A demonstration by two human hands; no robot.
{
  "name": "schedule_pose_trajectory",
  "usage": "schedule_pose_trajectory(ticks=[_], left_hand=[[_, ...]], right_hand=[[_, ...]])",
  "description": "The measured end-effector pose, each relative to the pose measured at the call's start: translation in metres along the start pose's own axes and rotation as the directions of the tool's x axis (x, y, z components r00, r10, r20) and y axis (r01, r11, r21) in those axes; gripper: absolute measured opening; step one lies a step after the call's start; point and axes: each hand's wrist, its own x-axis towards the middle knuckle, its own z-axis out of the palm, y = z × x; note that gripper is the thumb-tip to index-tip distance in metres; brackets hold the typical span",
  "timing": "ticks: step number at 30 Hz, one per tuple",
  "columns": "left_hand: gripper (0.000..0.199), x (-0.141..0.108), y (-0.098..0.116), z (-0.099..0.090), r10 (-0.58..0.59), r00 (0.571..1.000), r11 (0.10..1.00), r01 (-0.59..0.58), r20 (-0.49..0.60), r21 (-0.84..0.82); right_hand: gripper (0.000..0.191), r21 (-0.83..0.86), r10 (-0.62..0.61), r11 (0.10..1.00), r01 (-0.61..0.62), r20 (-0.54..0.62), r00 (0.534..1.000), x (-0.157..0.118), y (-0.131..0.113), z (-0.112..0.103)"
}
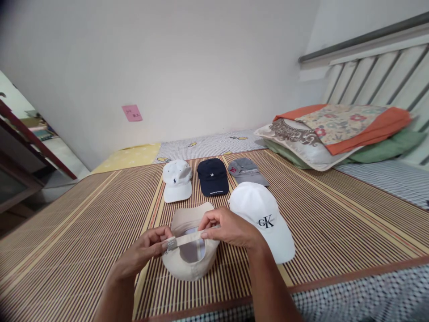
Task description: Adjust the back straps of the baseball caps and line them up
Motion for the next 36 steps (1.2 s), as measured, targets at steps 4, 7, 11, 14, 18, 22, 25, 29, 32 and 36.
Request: schedule_pose_trajectory(ticks=[4, 7, 11, 14, 18, 22, 25, 29, 32, 36], left_hand=[[0.038, 0.0013, -0.0018, 0.001, 0.015, 1.0, 1.0, -0.015, 0.005, -0.012], [0.038, 0.0008, -0.0024, 0.0025, 0.006, 1.0, 1.0, -0.006, 0.001, 0.003], [0.041, -0.0007, -0.0009, 0.0033, 0.011, 1.0, 0.999, -0.01, -0.016, 0.036], [0.046, 0.0002, 0.0015, 0.0039, 0.015, 1.0, 0.999, -0.014, -0.008, 0.031], [0.048, 0.0028, 0.0043, 0.0064, -0.033, 0.999, 0.999, 0.033, 0.012, 0.008], [0.048, 0.0035, 0.005, 0.0082, -0.036, 0.999, 0.999, 0.036, -0.002, 0.019], [0.048, 0.0034, 0.0046, 0.0081, -0.05, 0.999, 0.998, 0.05, -0.009, 0.025], [0.047, 0.0037, 0.0043, 0.0078, -0.057, 0.998, 0.998, 0.057, -0.006, 0.028], [0.045, 0.0039, 0.0046, 0.0077, -0.064, 0.998, 0.998, 0.064, -0.007, 0.029], [0.044, 0.0031, 0.0047, 0.0079, -0.055, 0.998, 0.997, 0.055, -0.011, 0.048]], right_hand=[[0.015, 0.001, -0.008, 1.0, 0.008, -0.006, 1.0, -0.0004, 0.0017, -0.0011], [0.014, 0.0, -0.011, 1.0, 0.011, 0.0, 1.0, -0.0009, 0.0009, -0.0015], [0.013, -0.011, -0.013, 1.0, 0.013, -0.004, 1.0, -0.0016, -0.0023, -0.0009], [0.013, -0.01, -0.014, 1.0, 0.014, -0.005, 1.0, -0.002, -0.003, -0.0009], [0.014, -0.011, -0.017, 1.0, 0.016, -0.011, 1.0, -0.002, -0.0017, -0.0012], [0.014, 0.003, -0.013, 1.0, 0.013, -0.013, 1.0, -0.001, -0.0015, -0.0005], [0.014, 0.015, -0.013, 1.0, 0.013, -0.015, 1.0, -0.0002, -0.0022, 0.0002], [0.013, 0.02, -0.014, 1.0, 0.015, -0.012, 1.0, -0.0006, -0.0025, 0.0004], [0.014, 0.019, -0.012, 1.0, 0.012, -0.015, 1.0, -0.0011, -0.0023, -0.0001], [0.014, 0.017, -0.014, 1.0, 0.014, -0.012, 1.0, -0.0008, -0.0019, -0.0007]])
